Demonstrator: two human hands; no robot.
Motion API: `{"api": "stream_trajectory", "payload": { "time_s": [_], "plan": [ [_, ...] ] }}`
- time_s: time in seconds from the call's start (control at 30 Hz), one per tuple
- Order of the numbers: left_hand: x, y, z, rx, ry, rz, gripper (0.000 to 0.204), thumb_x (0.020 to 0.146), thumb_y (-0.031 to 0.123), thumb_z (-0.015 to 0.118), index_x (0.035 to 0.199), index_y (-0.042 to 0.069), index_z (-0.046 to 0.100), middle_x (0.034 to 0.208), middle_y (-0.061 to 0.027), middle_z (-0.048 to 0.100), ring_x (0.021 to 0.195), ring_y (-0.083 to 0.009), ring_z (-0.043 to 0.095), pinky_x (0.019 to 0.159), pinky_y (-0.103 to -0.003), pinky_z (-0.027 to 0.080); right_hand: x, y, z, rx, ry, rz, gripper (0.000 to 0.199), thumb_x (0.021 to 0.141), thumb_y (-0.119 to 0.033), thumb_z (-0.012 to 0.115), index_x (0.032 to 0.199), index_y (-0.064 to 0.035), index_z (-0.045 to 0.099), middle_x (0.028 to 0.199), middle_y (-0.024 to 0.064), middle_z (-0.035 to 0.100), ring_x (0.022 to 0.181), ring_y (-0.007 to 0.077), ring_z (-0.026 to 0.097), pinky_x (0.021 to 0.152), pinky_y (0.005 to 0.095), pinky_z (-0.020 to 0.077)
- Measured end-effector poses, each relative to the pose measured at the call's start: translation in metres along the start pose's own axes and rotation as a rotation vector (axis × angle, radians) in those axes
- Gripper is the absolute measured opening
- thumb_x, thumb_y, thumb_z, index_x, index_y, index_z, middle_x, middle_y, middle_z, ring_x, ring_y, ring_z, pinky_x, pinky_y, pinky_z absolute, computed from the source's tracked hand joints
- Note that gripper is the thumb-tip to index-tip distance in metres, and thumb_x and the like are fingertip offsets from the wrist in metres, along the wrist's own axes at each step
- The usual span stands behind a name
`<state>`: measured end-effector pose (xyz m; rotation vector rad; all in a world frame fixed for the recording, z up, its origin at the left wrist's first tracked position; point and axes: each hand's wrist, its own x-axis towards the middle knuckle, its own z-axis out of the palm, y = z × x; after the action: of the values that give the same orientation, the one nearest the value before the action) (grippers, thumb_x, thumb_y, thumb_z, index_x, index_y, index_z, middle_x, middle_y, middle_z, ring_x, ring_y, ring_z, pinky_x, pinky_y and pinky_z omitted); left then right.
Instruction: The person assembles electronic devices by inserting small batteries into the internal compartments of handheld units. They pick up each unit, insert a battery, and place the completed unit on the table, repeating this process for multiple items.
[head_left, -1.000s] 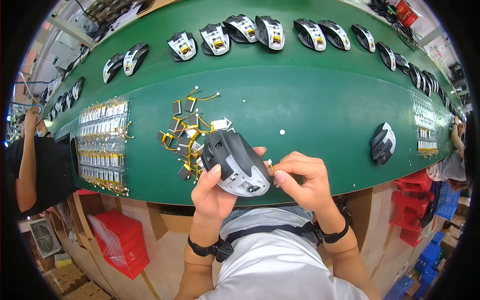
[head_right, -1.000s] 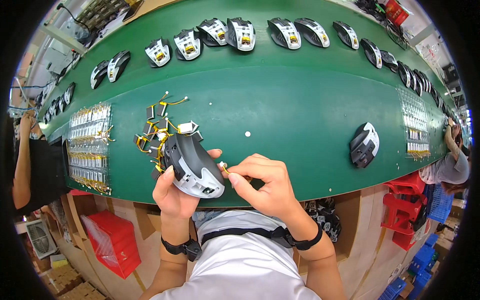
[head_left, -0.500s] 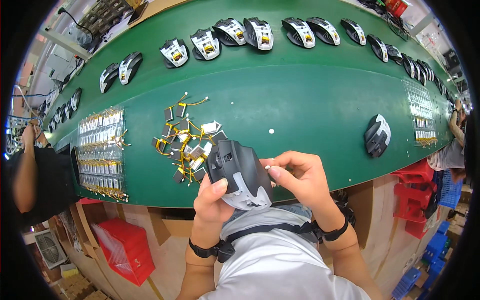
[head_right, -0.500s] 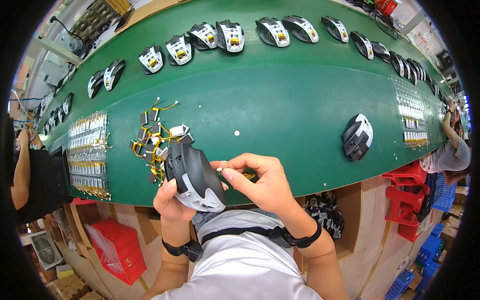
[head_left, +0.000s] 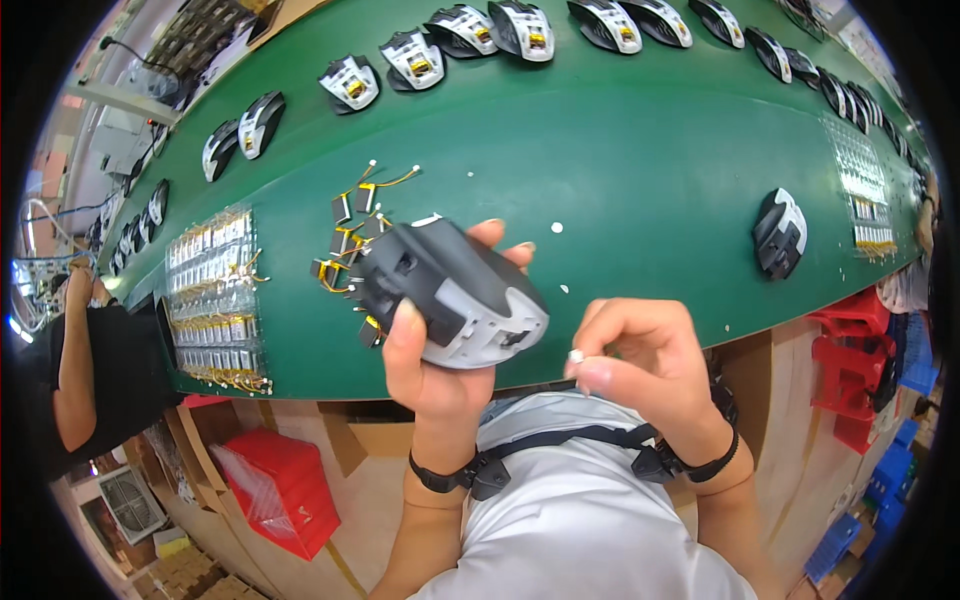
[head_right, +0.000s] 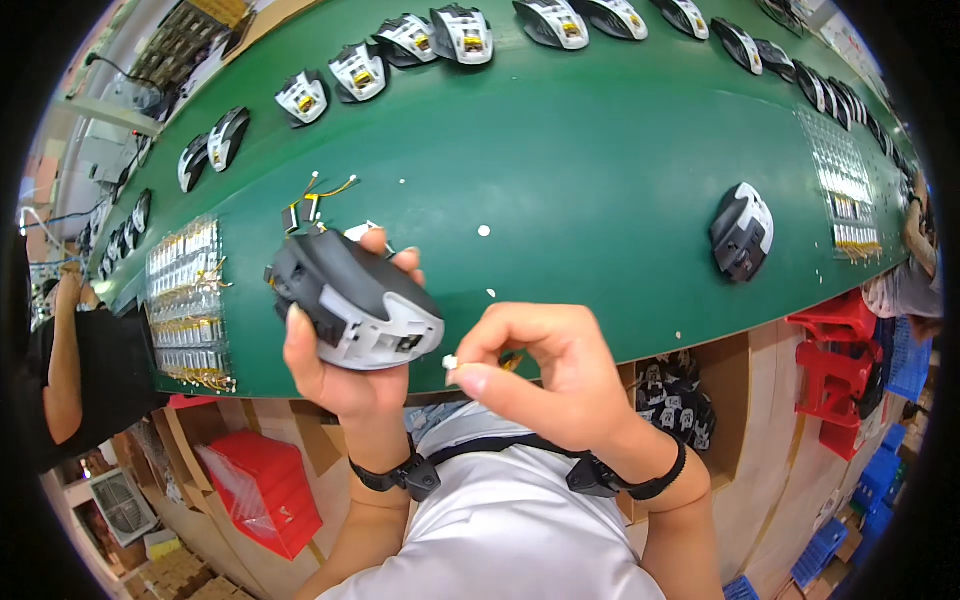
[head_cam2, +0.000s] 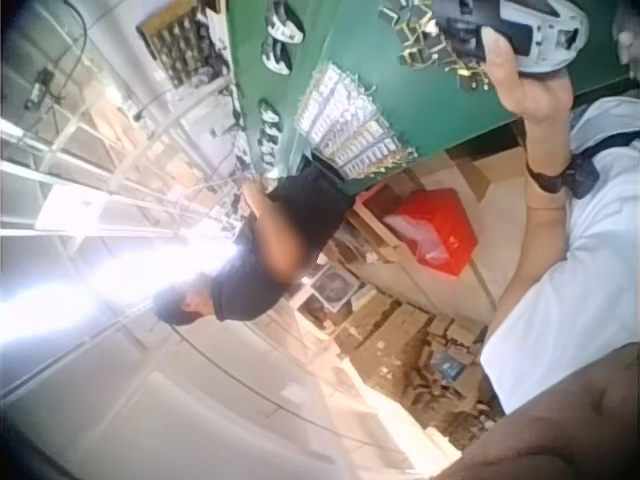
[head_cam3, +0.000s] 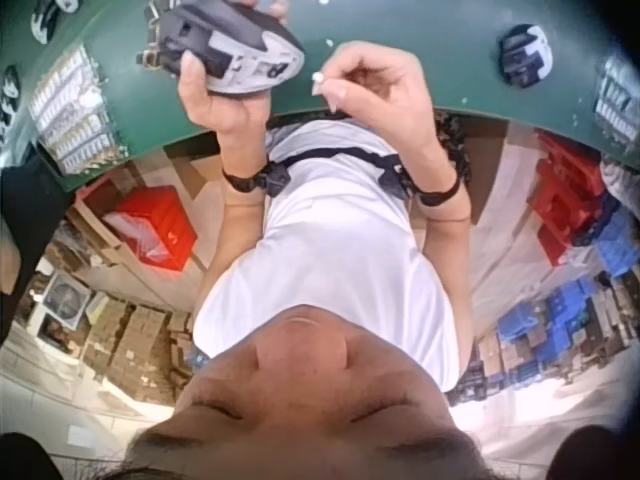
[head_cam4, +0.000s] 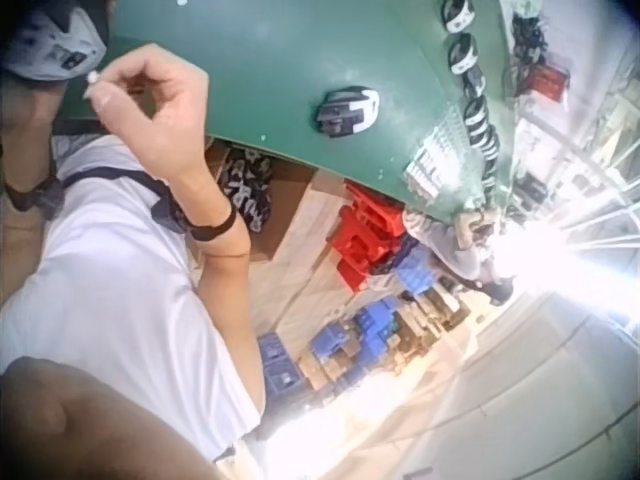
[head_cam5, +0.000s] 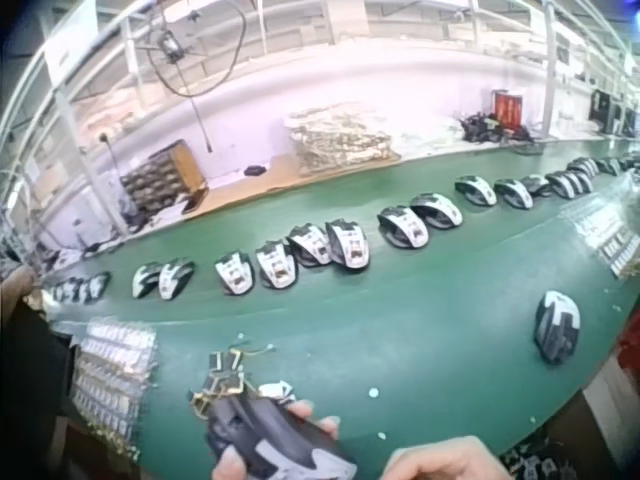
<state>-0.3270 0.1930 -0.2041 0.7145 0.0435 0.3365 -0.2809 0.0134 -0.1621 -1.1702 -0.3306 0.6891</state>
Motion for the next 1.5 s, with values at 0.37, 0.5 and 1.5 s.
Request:
{"api": "stream_trajectory", "payload": {
  "time_s": [0.37, 0.5, 1.5],
  "plan": [
    [-0.002, -0.010, 0.028, 0.219, 0.111, 0.155, 0.065, 0.093, 0.046, 0.046, 0.144, 0.007, 0.037, 0.137, -0.0217, 0.049, 0.121, -0.0387, 0.054, 0.094, -0.046, 0.050, 0.002, 0.033, 0.011, -0.139, 0.214, -0.052, 0.010, 0.092, -0.007, 0.065, 0.093, 0.0023, 0.065, 0.082, 0.0014, 0.061, 0.073, 0.0056, 0.052, 0.064, 0.0218, 0.0426],
    [-0.005, -0.012, 0.028, 0.227, 0.119, 0.184, 0.066, 0.093, 0.047, 0.046, 0.145, 0.007, 0.036, 0.136, -0.0215, 0.050, 0.122, -0.0381, 0.053, 0.093, -0.045, 0.050, 0.001, 0.027, 0.012, -0.228, 0.178, -0.078, 0.009, 0.092, -0.006, 0.064, 0.094, 0.0026, 0.063, 0.085, 0.0040, 0.060, 0.072, 0.0082, 0.053, 0.064, 0.0239, 0.0448],
    [-0.009, -0.009, 0.032, 0.249, 0.054, 0.086, 0.065, 0.093, 0.042, 0.048, 0.143, 0.002, 0.036, 0.134, -0.0228, 0.051, 0.120, -0.0377, 0.055, 0.096, -0.045, 0.049, -0.013, 0.022, -0.009, 0.109, 0.160, 0.046, 0.021, 0.090, -0.003, 0.060, 0.099, -0.0071, 0.041, 0.091, 0.0068, 0.061, 0.078, 0.0059, 0.049, 0.069, 0.0232, 0.0410]
  ]
}}
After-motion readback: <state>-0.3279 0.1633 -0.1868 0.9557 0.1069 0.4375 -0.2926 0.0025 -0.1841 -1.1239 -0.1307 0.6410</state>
